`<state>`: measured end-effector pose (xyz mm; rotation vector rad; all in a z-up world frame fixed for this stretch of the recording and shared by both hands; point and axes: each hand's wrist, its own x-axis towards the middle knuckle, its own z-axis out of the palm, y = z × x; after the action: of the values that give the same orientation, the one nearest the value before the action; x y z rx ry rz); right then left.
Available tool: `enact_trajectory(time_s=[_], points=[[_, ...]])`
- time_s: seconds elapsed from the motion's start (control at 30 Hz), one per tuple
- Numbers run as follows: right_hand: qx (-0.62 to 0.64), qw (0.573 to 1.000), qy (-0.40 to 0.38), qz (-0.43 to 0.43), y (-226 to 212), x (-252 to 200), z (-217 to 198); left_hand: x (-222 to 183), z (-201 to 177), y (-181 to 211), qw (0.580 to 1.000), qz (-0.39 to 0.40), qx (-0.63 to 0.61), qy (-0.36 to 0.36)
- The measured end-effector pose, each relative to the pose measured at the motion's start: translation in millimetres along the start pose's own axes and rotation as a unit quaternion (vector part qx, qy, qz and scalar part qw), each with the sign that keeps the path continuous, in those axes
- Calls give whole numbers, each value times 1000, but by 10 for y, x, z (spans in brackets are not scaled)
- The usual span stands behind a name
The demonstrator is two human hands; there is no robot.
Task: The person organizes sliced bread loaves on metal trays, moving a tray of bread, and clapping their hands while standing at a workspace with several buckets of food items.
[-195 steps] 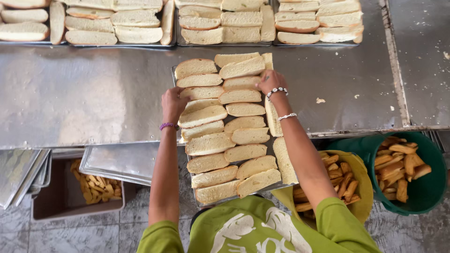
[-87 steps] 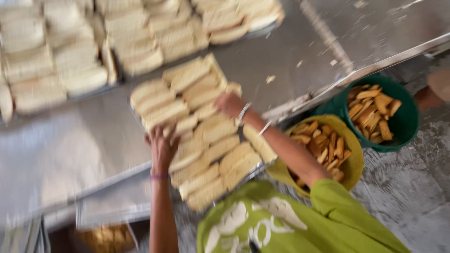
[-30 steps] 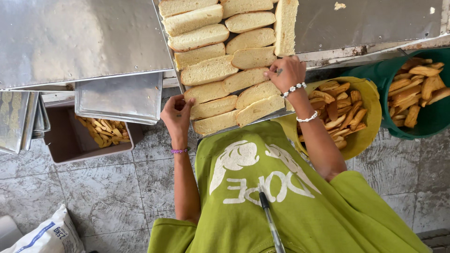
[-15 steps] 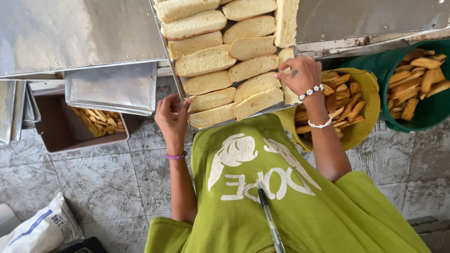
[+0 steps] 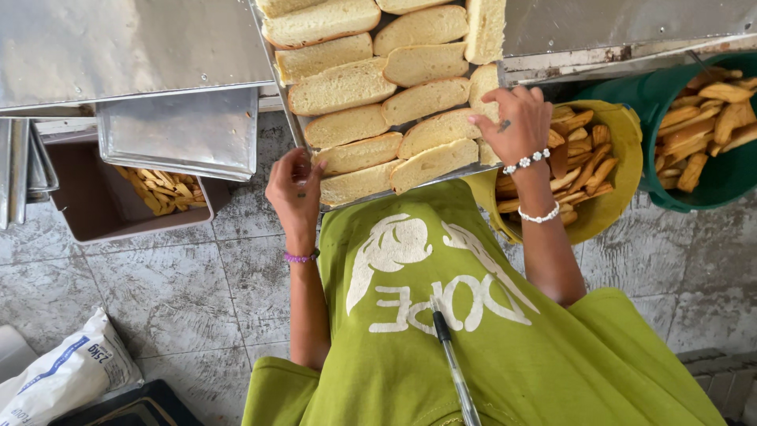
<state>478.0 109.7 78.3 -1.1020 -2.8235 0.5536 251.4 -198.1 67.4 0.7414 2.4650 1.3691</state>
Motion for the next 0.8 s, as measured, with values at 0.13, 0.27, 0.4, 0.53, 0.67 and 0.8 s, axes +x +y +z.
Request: enact_trajectory(time_s=[0.13, 0.27, 0.4, 0.53, 0.67, 0.8], points=[[-22, 976, -55, -209, -314, -166, -103, -126, -119, 86, 998, 4, 53, -30], [-97, 957, -78, -263, -528, -372, -18, -243, -152, 75, 995, 22, 33, -90], [-69, 967, -85, -230, -479, -472, 10, -283, -113, 48, 995, 26, 22, -91], [-86, 971, -76, -208, -449, -464, 14, -266, -95, 37, 996, 35, 17, -85], [-89, 978, -102, -160, -424, -465, 19, -298, -100, 78, 997, 8, 12, -82], [41, 994, -39, -94, -101, -474, 7, -364, -144, 135, 983, 127, 128, -17]])
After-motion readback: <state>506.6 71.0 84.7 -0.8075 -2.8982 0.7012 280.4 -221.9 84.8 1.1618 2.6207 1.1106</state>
